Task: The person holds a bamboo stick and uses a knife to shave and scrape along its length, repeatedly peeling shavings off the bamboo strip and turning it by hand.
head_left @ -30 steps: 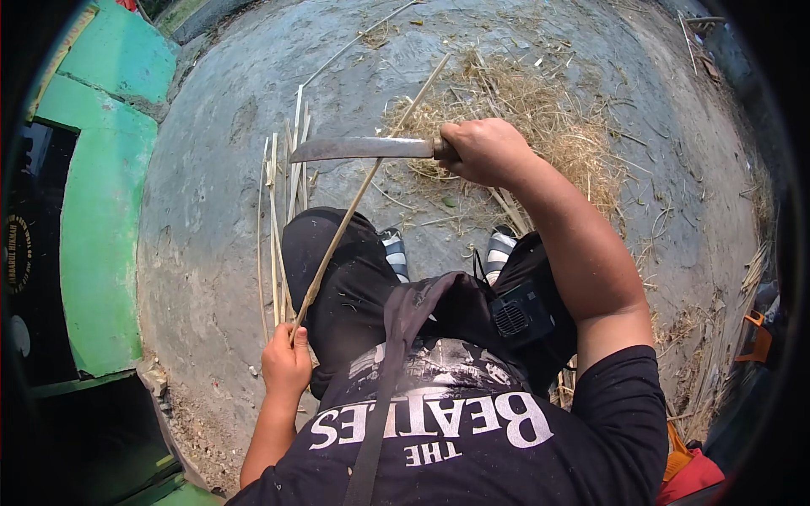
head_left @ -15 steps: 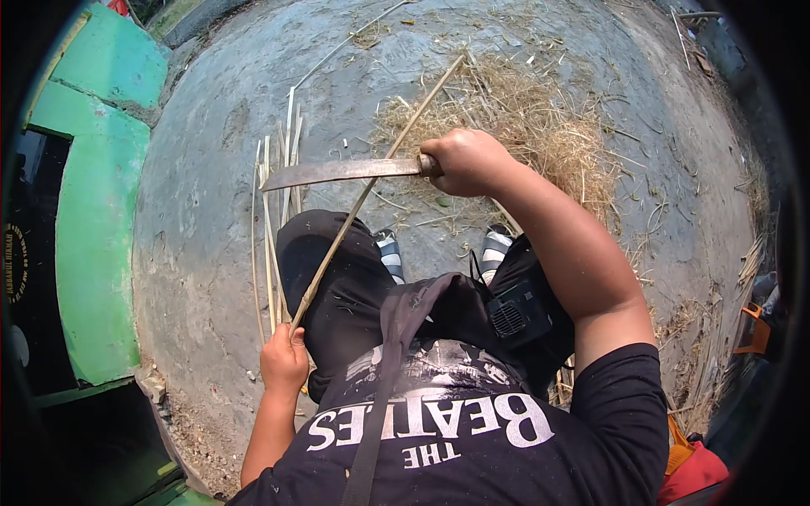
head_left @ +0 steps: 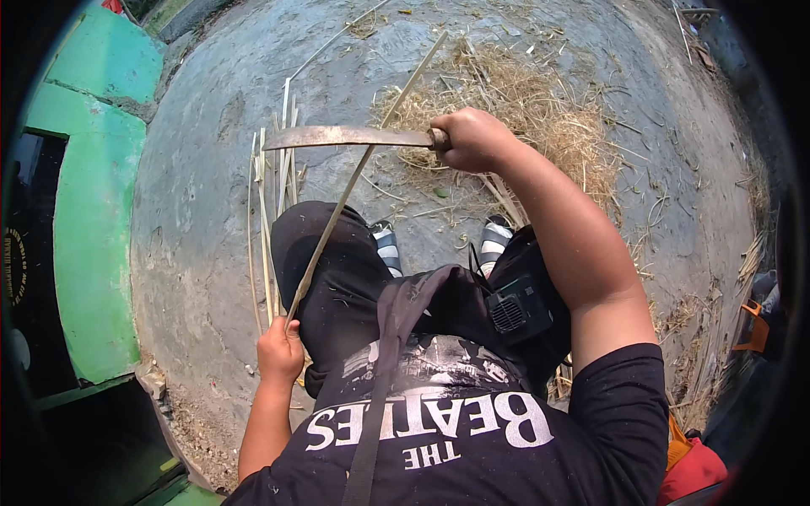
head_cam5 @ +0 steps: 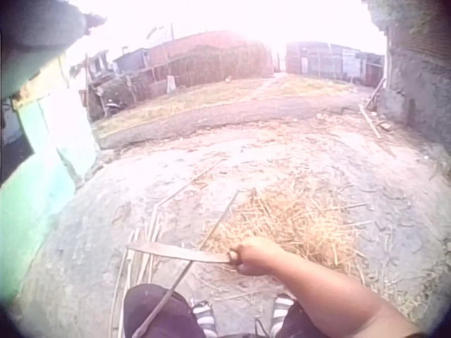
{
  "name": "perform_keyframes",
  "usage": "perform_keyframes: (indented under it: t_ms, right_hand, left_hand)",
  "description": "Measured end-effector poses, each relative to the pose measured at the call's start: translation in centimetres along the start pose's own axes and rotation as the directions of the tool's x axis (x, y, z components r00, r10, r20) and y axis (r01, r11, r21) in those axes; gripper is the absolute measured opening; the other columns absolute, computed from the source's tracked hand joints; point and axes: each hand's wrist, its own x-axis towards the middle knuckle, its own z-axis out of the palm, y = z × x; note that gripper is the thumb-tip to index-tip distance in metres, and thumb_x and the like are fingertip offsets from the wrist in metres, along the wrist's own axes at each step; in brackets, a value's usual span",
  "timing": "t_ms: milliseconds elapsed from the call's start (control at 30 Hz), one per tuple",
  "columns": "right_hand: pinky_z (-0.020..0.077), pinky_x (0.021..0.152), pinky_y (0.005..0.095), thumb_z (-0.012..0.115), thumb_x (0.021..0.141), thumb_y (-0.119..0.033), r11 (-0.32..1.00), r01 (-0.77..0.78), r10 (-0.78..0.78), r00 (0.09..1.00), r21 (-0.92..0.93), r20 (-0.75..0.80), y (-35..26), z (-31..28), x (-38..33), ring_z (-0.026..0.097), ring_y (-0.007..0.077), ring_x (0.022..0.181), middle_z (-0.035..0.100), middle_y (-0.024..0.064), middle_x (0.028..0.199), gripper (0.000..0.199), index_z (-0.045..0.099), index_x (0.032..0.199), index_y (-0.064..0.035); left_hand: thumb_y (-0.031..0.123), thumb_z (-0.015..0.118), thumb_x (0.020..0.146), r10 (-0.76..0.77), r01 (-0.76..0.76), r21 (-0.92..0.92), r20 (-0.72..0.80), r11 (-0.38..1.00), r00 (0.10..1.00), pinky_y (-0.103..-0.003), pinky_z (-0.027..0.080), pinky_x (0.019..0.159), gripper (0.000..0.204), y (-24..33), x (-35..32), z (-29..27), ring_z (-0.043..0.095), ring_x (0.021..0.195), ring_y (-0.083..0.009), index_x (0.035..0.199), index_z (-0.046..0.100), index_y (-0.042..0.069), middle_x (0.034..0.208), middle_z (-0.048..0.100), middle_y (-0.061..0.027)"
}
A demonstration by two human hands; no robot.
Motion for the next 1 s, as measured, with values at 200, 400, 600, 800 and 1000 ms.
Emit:
perform_keyframes:
  t_ms: [200,400,600,800,1000]
  right_hand:
    - [0.0542,0.075,0.0494,0.069,0.081,-0.019,0.995,-0.101,0.101,0.995,0.014,0.024,-1.4,0.3,0.1,0.069,0.0391,0.083,0.071,0.0177,0.082,0.014,0.069,0.090,-0.0093]
    - [0.0554,0.084,0.0455,0.068,0.082,-0.021,0.914,-0.354,0.354,0.935,0.198,0.033,1.8,-1.4,1.1,0.071,0.0365,0.093,0.074,0.0192,0.096,0.024,0.073,0.100,-0.0062]
    - [0.0547,0.077,0.0493,0.067,0.080,-0.018,0.996,-0.087,0.087,0.992,-0.003,0.090,-2.0,-0.8,-0.4,0.069,0.0398,0.084,0.071,0.0182,0.084,0.015,0.070,0.092,-0.0086]
    - [0.0566,0.082,0.0469,0.067,0.080,-0.017,0.950,-0.295,0.290,0.955,0.099,0.056,1.2,-0.9,0.7,0.071,0.0354,0.092,0.074,0.0161,0.093,0.020,0.074,0.098,-0.0110]
    - [0.0534,0.075,0.0489,0.065,0.078,-0.016,0.999,-0.027,0.032,0.994,-0.045,0.105,-1.6,1.0,0.1,0.068,0.0403,0.083,0.071,0.0186,0.084,0.018,0.072,0.093,-0.0081]
  left_hand:
    - [0.032,0.056,0.105,-0.047,0.050,-0.019,0.106,0.999,0.993,-0.053,0.044,0.057,0.035,-0.1,-0.1,-0.7,0.060,0.069,-0.0503,0.087,0.059,0.002,0.069,0.061,-0.0251]
    - [0.030,0.057,0.104,0.018,-0.017,0.015,-0.041,1.000,0.999,-0.053,0.045,0.058,0.033,0.1,0.1,-0.1,0.061,0.069,-0.0507,0.088,0.059,0.002,0.070,0.061,-0.0260]
    - [0.030,0.058,0.104,-0.044,0.042,0.035,0.068,0.999,0.997,-0.053,0.046,0.058,0.031,0.2,-0.3,-0.7,0.062,0.071,-0.0505,0.089,0.060,0.003,0.071,0.062,-0.0263]
    - [0.032,0.057,0.105,0.029,-0.028,-0.039,0.029,0.999,0.999,-0.050,0.044,0.055,0.037,0.4,0.9,-1.1,0.060,0.066,-0.0499,0.086,0.057,0.001,0.068,0.059,-0.0269]
    - [0.033,0.058,0.104,-0.057,0.081,-0.097,0.224,0.992,0.973,-0.049,0.042,0.053,0.039,0.4,1.2,-3.4,0.059,0.063,-0.0487,0.085,0.055,0.000,0.064,0.057,-0.0252]
